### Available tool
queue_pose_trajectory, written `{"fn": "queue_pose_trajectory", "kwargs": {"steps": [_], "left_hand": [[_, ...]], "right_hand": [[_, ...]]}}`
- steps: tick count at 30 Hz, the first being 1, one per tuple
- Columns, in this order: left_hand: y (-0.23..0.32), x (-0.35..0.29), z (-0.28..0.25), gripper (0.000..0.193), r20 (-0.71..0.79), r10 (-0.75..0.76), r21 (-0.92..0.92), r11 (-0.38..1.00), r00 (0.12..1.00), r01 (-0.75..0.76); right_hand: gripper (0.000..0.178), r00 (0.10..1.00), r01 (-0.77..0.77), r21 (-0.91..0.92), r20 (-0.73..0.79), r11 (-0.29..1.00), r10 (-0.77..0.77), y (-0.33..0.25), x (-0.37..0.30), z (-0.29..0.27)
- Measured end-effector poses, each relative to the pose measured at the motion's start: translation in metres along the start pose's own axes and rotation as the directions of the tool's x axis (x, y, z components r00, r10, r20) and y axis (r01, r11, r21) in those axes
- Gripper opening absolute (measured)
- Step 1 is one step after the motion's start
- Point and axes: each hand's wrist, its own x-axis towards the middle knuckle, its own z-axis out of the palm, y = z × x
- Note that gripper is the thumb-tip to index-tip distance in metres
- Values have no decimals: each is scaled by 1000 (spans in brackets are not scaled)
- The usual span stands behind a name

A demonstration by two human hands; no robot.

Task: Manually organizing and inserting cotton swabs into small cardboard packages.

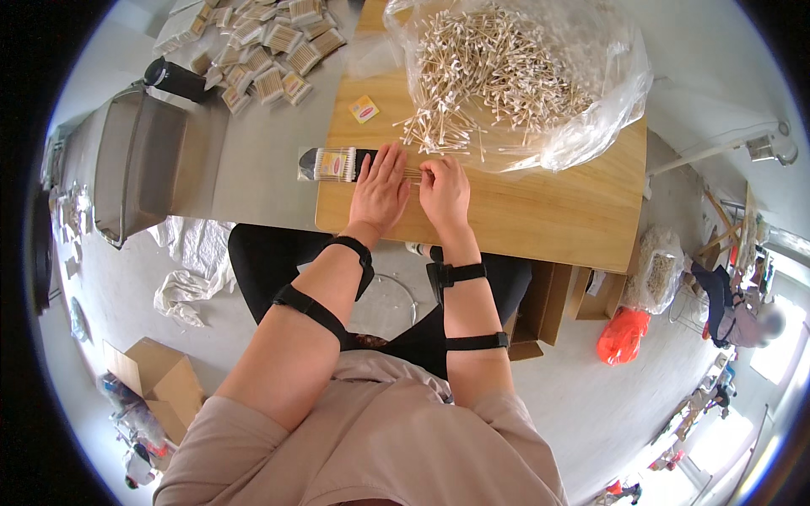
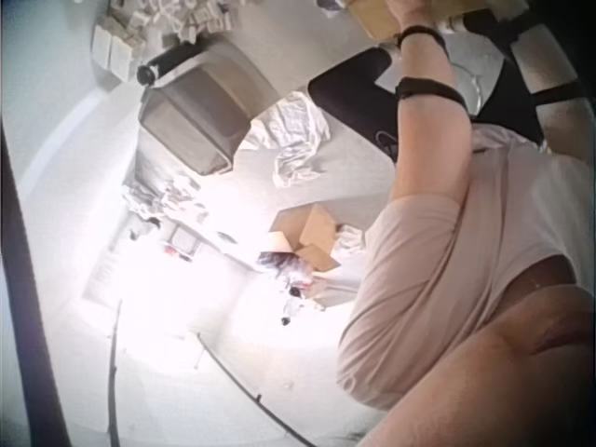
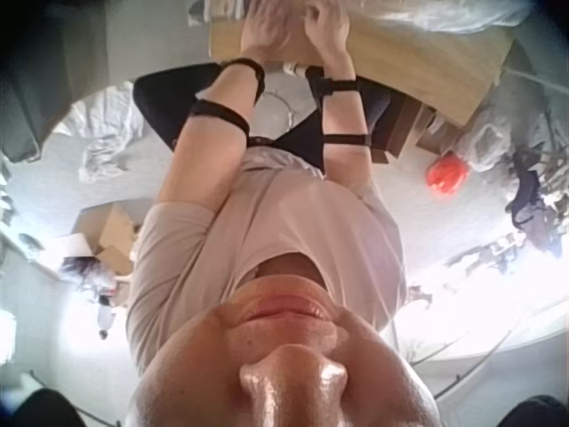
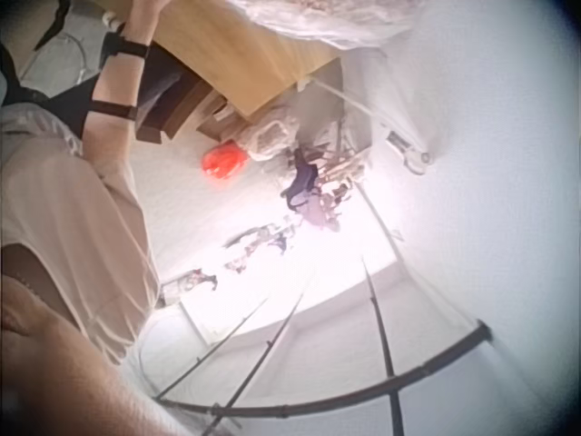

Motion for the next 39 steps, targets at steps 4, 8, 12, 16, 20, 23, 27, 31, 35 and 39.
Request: {"fn": "queue_pose_trajectory", "kwargs": {"steps": [4,8,12,16,20,23,27,31,35,39], "left_hand": [[-1,0,1,55,1,1,9,1000,1000,-1],[-1,-1,2,56,-1,6,-19,1000,1000,-6],[0,1,0,58,34,-1,9,1000,999,1],[-2,-1,3,59,17,-10,5,1000,1000,10],[0,0,2,61,37,-8,13,1000,999,7],[-1,0,3,62,43,-7,10,1000,999,7],[-3,-1,5,62,32,24,31,999,999,-25],[-2,1,5,61,70,7,32,999,998,-9],[-3,0,2,59,26,21,39,999,999,-22],[0,0,-1,57,7,41,5,999,999,-41]], "right_hand": [[7,999,-35,16,-18,999,35,0,1,2],[6,999,-40,25,-12,999,41,4,-2,3],[8,999,-44,30,-6,999,44,5,-2,1],[13,960,-265,224,-30,938,278,-2,-6,-7],[17,994,-59,43,-88,997,63,1,-14,-10],[17,995,54,-26,-77,998,-56,0,-13,-3],[17,996,82,-18,-17,996,-83,-3,-10,2],[14,995,103,-27,6,994,-103,0,-8,-1],[15,963,-141,-143,-248,980,103,10,2,-15],[17,919,-265,-322,-369,909,137,34,19,-29]]}}
